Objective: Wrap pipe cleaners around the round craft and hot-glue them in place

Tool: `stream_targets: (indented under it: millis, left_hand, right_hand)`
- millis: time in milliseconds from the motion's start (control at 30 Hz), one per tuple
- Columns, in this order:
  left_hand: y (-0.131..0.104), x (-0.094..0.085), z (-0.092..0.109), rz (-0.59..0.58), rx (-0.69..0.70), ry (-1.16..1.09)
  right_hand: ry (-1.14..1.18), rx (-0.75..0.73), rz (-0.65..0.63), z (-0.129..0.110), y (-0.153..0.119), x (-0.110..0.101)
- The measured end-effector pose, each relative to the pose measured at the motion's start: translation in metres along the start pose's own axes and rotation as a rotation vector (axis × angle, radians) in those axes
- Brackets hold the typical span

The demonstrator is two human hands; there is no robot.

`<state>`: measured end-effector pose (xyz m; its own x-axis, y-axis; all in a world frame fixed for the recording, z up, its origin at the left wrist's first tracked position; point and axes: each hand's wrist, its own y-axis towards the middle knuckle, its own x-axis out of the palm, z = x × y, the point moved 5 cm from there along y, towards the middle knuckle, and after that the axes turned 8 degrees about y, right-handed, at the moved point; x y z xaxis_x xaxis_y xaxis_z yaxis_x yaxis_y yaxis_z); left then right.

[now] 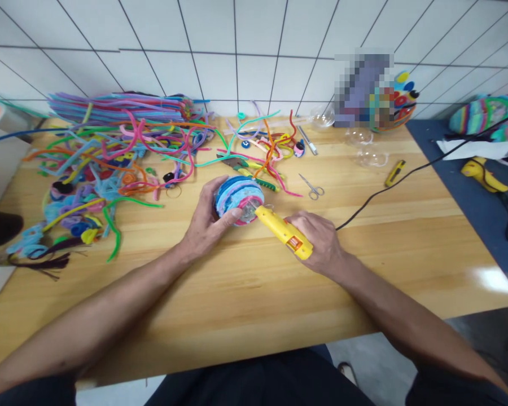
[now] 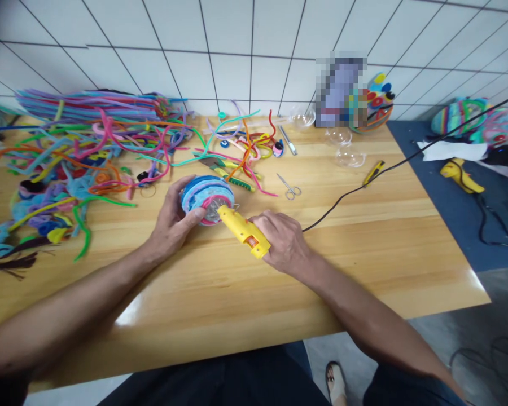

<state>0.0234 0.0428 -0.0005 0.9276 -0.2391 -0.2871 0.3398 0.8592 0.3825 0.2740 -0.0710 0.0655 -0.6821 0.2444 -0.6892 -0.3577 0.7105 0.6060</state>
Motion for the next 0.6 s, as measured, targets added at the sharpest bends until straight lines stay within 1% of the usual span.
stream_targets:
  millis: [267,467,600]
  left_hand:
    - [0.001,-0.001,0.001,-0.001,-0.004,0.017]
    - [0.001,0.0,0.001,-0.011,0.016,0.015]
    - [0.001,0.0,0.0,-0.018,0.02,0.019]
  right_hand:
    - [-0.044,-0.022,0.019,0.002,-0.001,-0.005]
    - [-0.021,-0.012,-0.012,-0.003,0.003,0.003]
    - [-0.013,-0.054,-0.002,-0.01,0.007,0.008]
